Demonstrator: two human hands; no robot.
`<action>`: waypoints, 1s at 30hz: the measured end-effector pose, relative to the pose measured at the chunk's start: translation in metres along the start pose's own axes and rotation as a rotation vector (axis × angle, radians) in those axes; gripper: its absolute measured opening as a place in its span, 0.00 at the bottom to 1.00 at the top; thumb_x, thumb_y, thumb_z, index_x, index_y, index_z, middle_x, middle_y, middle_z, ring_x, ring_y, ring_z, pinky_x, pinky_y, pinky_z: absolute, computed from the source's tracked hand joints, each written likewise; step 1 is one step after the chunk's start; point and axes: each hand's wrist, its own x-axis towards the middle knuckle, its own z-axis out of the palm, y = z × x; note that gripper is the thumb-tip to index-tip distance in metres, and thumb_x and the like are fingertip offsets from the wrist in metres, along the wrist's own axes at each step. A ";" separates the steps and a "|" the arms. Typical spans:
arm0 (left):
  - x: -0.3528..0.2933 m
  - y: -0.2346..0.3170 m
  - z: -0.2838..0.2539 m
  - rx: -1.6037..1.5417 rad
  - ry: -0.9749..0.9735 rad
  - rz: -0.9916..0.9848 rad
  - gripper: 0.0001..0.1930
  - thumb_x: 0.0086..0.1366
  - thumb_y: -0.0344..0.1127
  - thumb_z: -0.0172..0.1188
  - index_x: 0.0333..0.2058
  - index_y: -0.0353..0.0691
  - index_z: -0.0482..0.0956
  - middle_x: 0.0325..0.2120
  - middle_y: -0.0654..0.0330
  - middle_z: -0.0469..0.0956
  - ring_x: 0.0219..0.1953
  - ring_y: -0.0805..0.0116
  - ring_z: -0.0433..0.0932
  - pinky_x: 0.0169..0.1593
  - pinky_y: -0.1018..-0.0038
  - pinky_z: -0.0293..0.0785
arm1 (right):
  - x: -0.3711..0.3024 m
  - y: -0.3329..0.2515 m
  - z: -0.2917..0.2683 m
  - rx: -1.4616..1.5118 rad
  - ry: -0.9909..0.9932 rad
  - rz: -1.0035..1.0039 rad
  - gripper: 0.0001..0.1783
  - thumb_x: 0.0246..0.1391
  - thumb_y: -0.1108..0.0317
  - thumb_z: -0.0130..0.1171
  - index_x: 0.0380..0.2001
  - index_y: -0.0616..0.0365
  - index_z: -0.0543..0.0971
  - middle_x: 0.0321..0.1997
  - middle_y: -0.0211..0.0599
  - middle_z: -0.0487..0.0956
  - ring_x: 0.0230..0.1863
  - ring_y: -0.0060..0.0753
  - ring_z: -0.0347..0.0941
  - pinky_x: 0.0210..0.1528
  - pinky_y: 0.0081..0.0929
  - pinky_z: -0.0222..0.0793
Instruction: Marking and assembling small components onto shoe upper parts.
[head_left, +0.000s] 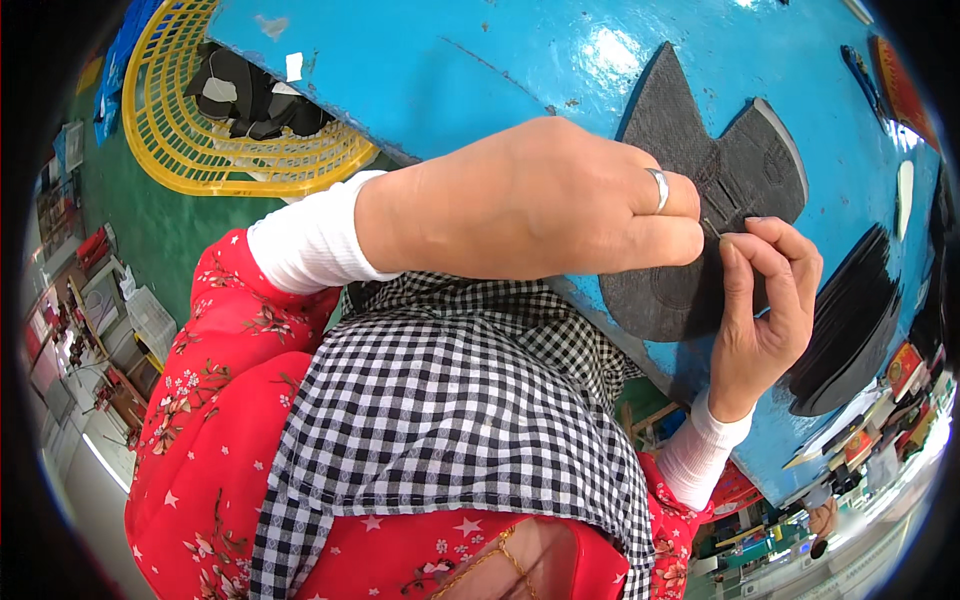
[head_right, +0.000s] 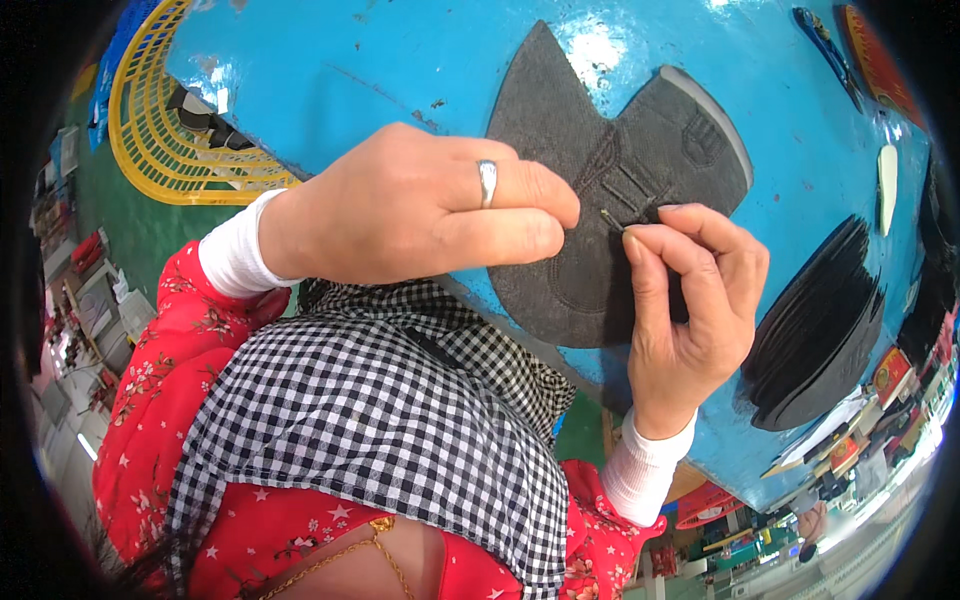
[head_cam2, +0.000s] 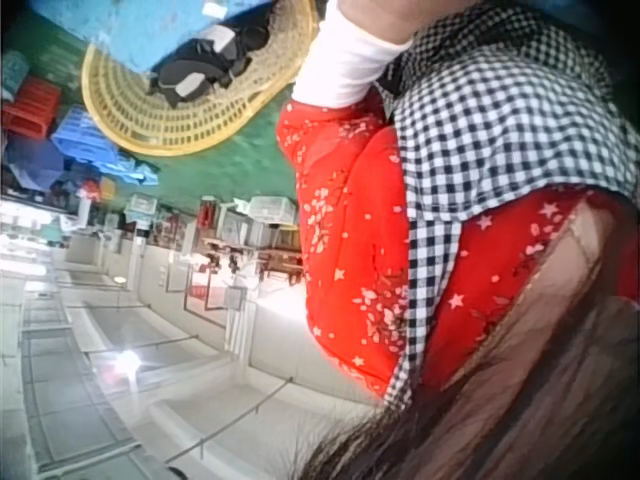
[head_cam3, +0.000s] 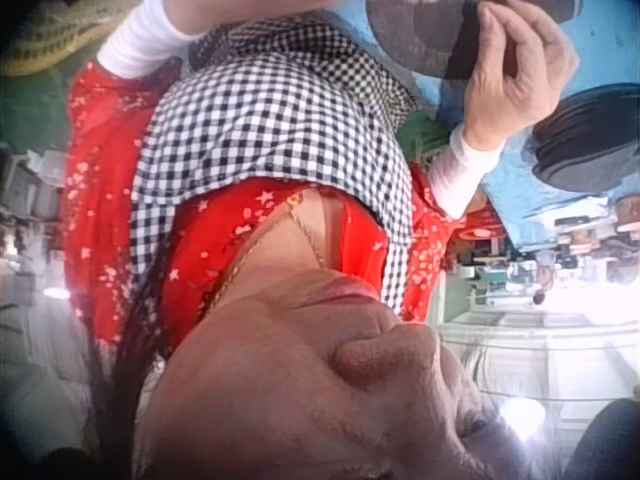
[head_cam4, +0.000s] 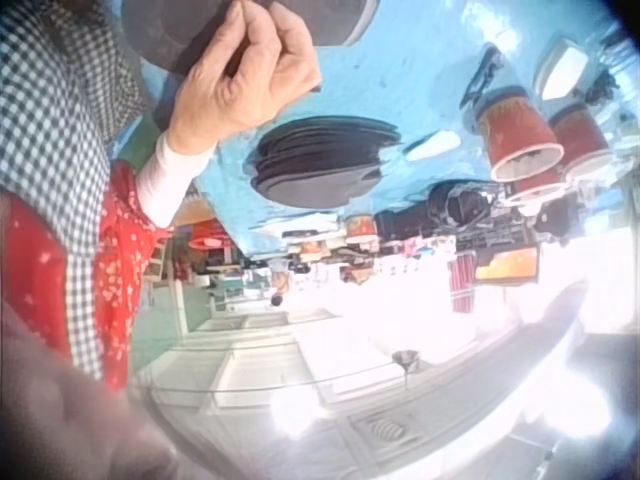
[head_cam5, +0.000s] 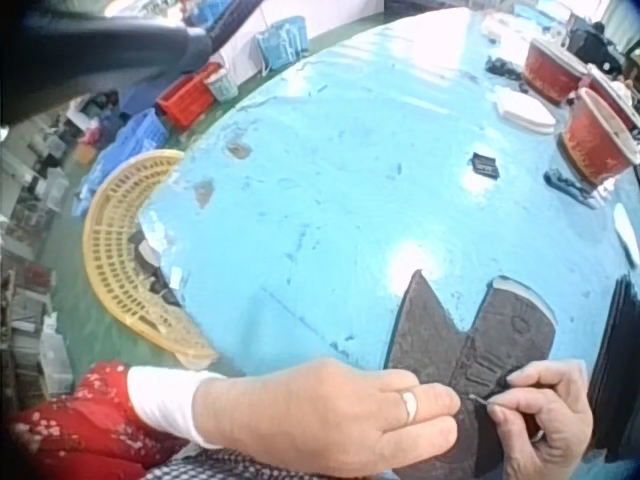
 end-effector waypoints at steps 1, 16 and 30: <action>0.000 0.001 0.001 -0.022 0.010 0.002 0.09 0.58 0.30 0.57 0.38 0.43 0.76 0.40 0.63 0.79 0.32 0.69 0.79 0.24 0.76 0.75 | -0.001 0.000 0.000 -0.012 -0.003 0.000 0.07 0.41 0.78 0.68 0.28 0.59 0.82 0.36 0.33 0.78 0.41 0.33 0.71 0.44 0.26 0.67; 0.000 0.007 0.004 0.002 0.016 0.042 0.10 0.55 0.31 0.62 0.38 0.44 0.78 0.46 0.62 0.80 0.25 0.75 0.73 0.19 0.83 0.68 | -0.002 -0.001 0.002 -0.032 -0.014 -0.018 0.08 0.39 0.78 0.69 0.27 0.58 0.82 0.35 0.32 0.77 0.39 0.33 0.70 0.42 0.27 0.65; 0.007 0.004 0.006 -0.079 -0.021 -0.045 0.05 0.55 0.29 0.61 0.30 0.42 0.75 0.45 0.63 0.81 0.26 0.70 0.76 0.23 0.78 0.71 | -0.006 0.023 -0.018 0.497 0.083 0.251 0.12 0.50 0.81 0.61 0.37 0.59 0.71 0.50 0.37 0.74 0.47 0.25 0.69 0.50 0.23 0.63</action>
